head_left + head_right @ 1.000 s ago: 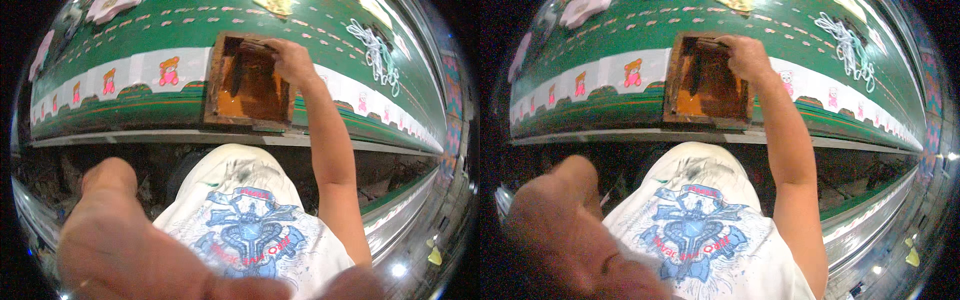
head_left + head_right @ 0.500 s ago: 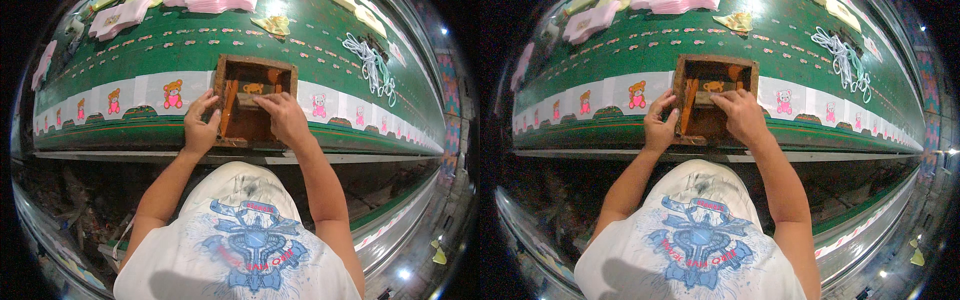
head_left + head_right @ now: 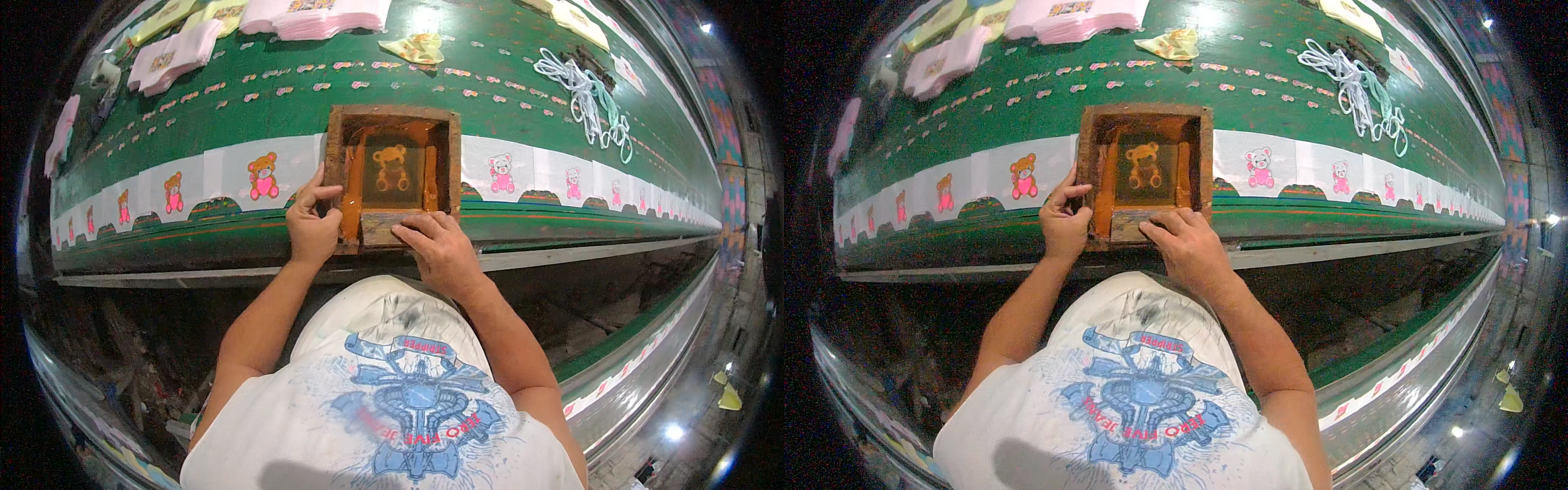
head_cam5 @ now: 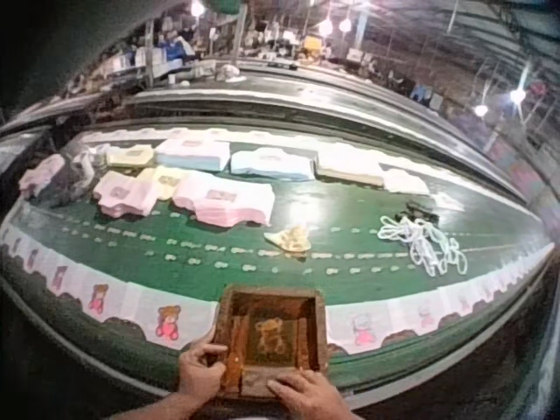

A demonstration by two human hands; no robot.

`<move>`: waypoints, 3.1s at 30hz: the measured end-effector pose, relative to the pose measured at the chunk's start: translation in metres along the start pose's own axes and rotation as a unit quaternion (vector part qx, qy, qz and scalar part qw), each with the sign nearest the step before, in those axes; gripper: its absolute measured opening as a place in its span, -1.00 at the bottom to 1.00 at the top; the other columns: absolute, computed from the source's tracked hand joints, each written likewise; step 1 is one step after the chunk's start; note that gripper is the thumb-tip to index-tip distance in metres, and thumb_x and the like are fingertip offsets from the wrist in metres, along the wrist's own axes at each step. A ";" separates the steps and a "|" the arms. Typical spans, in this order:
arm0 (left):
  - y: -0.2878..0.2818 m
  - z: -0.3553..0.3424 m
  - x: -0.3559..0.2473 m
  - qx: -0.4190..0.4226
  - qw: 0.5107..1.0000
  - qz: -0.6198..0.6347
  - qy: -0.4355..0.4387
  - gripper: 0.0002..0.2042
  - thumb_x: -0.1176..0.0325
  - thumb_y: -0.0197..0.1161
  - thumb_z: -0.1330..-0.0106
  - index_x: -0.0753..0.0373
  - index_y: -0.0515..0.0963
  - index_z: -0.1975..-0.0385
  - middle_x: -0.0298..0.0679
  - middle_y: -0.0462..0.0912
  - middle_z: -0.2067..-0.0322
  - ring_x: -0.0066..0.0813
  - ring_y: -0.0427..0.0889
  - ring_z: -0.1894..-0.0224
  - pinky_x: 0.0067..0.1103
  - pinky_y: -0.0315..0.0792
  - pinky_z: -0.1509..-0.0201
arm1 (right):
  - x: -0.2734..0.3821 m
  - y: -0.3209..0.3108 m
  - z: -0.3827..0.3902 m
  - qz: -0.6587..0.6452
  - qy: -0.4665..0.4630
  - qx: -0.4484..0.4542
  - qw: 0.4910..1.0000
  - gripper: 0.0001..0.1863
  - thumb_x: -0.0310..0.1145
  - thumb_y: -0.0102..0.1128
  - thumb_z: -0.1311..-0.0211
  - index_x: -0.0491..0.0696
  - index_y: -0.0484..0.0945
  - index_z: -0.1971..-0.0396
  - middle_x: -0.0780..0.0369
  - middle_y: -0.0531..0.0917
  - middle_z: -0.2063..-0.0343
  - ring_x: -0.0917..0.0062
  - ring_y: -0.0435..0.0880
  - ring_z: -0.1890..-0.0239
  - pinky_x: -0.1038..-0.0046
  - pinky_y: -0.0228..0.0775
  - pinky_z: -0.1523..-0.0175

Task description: The person uses a squeegee to spread orange ink across a wooden screen-printing frame with a teddy bear stencil, repeatedly pulling the ink across the mesh. The person then moves to a table, pours more orange ink into the frame, and resumes printing on a long roll of white paper with teddy bear motifs.

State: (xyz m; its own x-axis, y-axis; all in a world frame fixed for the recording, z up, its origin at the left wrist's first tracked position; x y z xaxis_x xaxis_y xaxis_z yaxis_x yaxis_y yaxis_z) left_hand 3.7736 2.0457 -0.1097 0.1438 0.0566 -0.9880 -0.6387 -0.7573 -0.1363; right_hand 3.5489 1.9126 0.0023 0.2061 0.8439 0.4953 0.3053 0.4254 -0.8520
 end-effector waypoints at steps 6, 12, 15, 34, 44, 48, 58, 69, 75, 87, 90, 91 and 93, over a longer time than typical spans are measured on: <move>0.014 0.004 -0.039 0.004 0.998 -0.001 0.063 -0.72 0.78 0.27 -0.13 0.26 0.69 0.26 0.13 0.54 -0.53 -0.19 0.60 -0.46 -0.38 0.48 -0.44 | -0.026 -0.017 0.030 -0.065 0.015 -0.089 0.994 -0.50 -0.54 0.61 -0.07 -0.05 0.77 -0.09 0.13 0.79 -0.08 0.10 0.75 -0.16 0.10 0.63 -0.26; 0.108 0.020 -0.036 0.010 0.996 0.065 0.055 -0.74 0.79 0.27 -0.15 0.26 0.65 0.26 0.16 0.48 -0.57 -0.08 0.41 -0.65 -0.36 0.37 -0.57 | -0.085 -0.054 0.088 -0.121 0.030 -0.162 0.979 -0.47 -0.75 0.54 -0.02 -0.12 0.77 -0.06 0.08 0.78 -0.12 0.05 0.75 -0.21 0.08 0.62 -0.32; 0.164 0.029 -0.044 0.008 0.996 0.084 0.034 -0.74 0.78 0.28 -0.15 0.26 0.66 0.25 0.17 0.46 -0.58 -0.09 0.40 -0.67 -0.35 0.34 -0.60 | -0.122 -0.078 0.118 -0.113 0.046 -0.157 0.980 -0.48 -0.79 0.48 -0.05 -0.13 0.76 -0.06 0.07 0.78 -0.11 0.04 0.75 -0.23 0.09 0.61 -0.33; 0.227 0.033 -0.038 -0.001 0.986 0.158 -0.055 -0.76 0.80 0.27 -0.12 0.25 0.60 0.35 0.33 0.42 -0.56 -0.09 0.44 -0.64 -0.32 0.30 -0.65 | -0.182 -0.126 0.133 -0.069 -0.068 -0.108 0.989 -0.56 -0.61 0.38 -0.19 -0.08 0.75 -0.11 0.10 0.78 -0.05 0.10 0.75 -0.15 0.10 0.60 -0.26; 0.232 0.035 -0.035 -0.014 0.987 0.145 -0.066 -0.79 0.79 0.27 -0.14 0.25 0.55 0.45 0.34 0.43 -0.55 -0.13 0.47 -0.62 -0.38 0.35 -0.59 | -0.189 -0.154 0.087 0.030 -0.045 0.108 0.993 -0.56 -0.62 0.27 -0.16 -0.12 0.72 -0.09 0.06 0.80 0.03 0.09 0.74 -0.12 0.10 0.62 -0.24; 0.236 0.034 -0.036 -0.006 0.979 0.195 -0.058 -0.81 0.77 0.28 -0.14 0.26 0.54 0.48 0.35 0.43 -0.55 -0.14 0.50 -0.60 -0.41 0.33 -0.59 | -0.224 -0.156 0.041 -0.003 0.003 0.122 0.992 -0.46 -0.72 0.26 -0.18 -0.13 0.70 -0.20 -0.02 0.78 -0.10 0.01 0.69 -0.28 0.07 0.58 -0.36; 0.233 0.036 -0.029 -0.006 0.993 0.091 -0.073 -0.86 0.72 0.29 -0.13 0.30 0.56 0.51 0.32 0.53 -0.49 -0.14 0.61 -0.49 -0.38 0.35 -0.57 | -0.248 -0.144 -0.007 0.052 -0.027 0.024 0.998 -0.42 -0.72 0.24 -0.23 -0.02 0.73 -0.26 0.02 0.77 -0.12 -0.01 0.69 -0.23 0.06 0.58 -0.36; 0.235 0.037 -0.028 -0.007 0.999 0.041 0.006 -0.87 0.70 0.31 -0.12 0.30 0.58 0.50 0.36 0.55 -0.45 -0.01 0.58 -0.53 -0.34 0.41 -0.52 | -0.171 -0.124 0.085 0.087 -0.046 0.018 0.995 -0.36 -0.74 0.32 -0.06 0.02 0.77 -0.20 0.14 0.77 -0.06 0.12 0.73 -0.09 0.12 0.63 -0.19; 0.234 0.035 -0.027 -0.004 0.999 0.033 0.008 -0.86 0.71 0.32 -0.11 0.30 0.56 0.51 0.30 0.53 -0.50 -0.04 0.61 -0.49 -0.34 0.43 -0.49 | -0.150 -0.122 0.114 0.051 -0.012 0.022 0.998 -0.40 -0.68 0.38 -0.06 0.00 0.77 -0.18 0.15 0.76 -0.07 0.12 0.72 -0.08 0.10 0.61 -0.23; 0.260 0.041 -0.079 -0.007 0.997 0.041 0.066 -0.80 0.73 0.34 -0.09 0.21 0.57 0.50 0.14 0.56 -0.53 -0.16 0.61 -0.45 -0.32 0.37 -0.56 | -0.198 -0.142 0.161 -0.113 0.045 -0.120 0.985 -0.53 -0.68 0.53 -0.12 -0.09 0.78 -0.08 0.13 0.79 -0.10 0.10 0.72 -0.22 0.11 0.57 -0.34; 0.303 0.050 -0.093 -0.005 0.998 0.017 0.066 -0.78 0.74 0.35 -0.10 0.19 0.57 0.49 0.12 0.56 -0.52 -0.12 0.56 -0.52 -0.24 0.31 -0.64 | -0.224 -0.159 0.186 -0.141 0.047 -0.159 0.976 -0.50 -0.74 0.52 -0.08 -0.10 0.79 -0.07 0.12 0.80 -0.12 0.10 0.73 -0.22 0.13 0.58 -0.34; 0.318 0.053 -0.095 -0.006 0.998 0.012 0.062 -0.78 0.74 0.35 -0.10 0.20 0.57 0.49 0.12 0.56 -0.53 -0.11 0.55 -0.53 -0.22 0.30 -0.66 | -0.233 -0.167 0.195 -0.143 0.049 -0.166 0.975 -0.50 -0.75 0.51 -0.08 -0.11 0.78 -0.07 0.12 0.80 -0.12 0.10 0.74 -0.22 0.13 0.59 -0.34; 0.352 0.057 -0.088 -0.003 0.997 0.044 0.067 -0.78 0.75 0.34 -0.10 0.21 0.57 0.49 0.15 0.52 -0.55 -0.07 0.54 -0.55 -0.19 0.28 -0.68 | -0.255 -0.183 0.213 -0.140 0.054 -0.175 0.973 -0.50 -0.77 0.50 -0.08 -0.12 0.78 -0.07 0.11 0.80 -0.12 0.09 0.74 -0.22 0.13 0.59 -0.34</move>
State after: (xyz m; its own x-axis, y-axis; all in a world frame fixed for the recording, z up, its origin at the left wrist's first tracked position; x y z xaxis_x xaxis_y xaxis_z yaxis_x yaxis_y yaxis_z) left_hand 3.4932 1.8113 -0.0753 0.1885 -0.0971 -0.9773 -0.6489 -0.7593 -0.0497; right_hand 3.2424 1.6893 -0.0043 0.1609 0.6637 0.7305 0.6573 0.4801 -0.5810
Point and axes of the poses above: each hand's wrist, its own z-axis away from the middle knuckle, its own y-axis out of the palm, x = y × z, the point moved 3 cm from there along -z, towards the middle knuckle
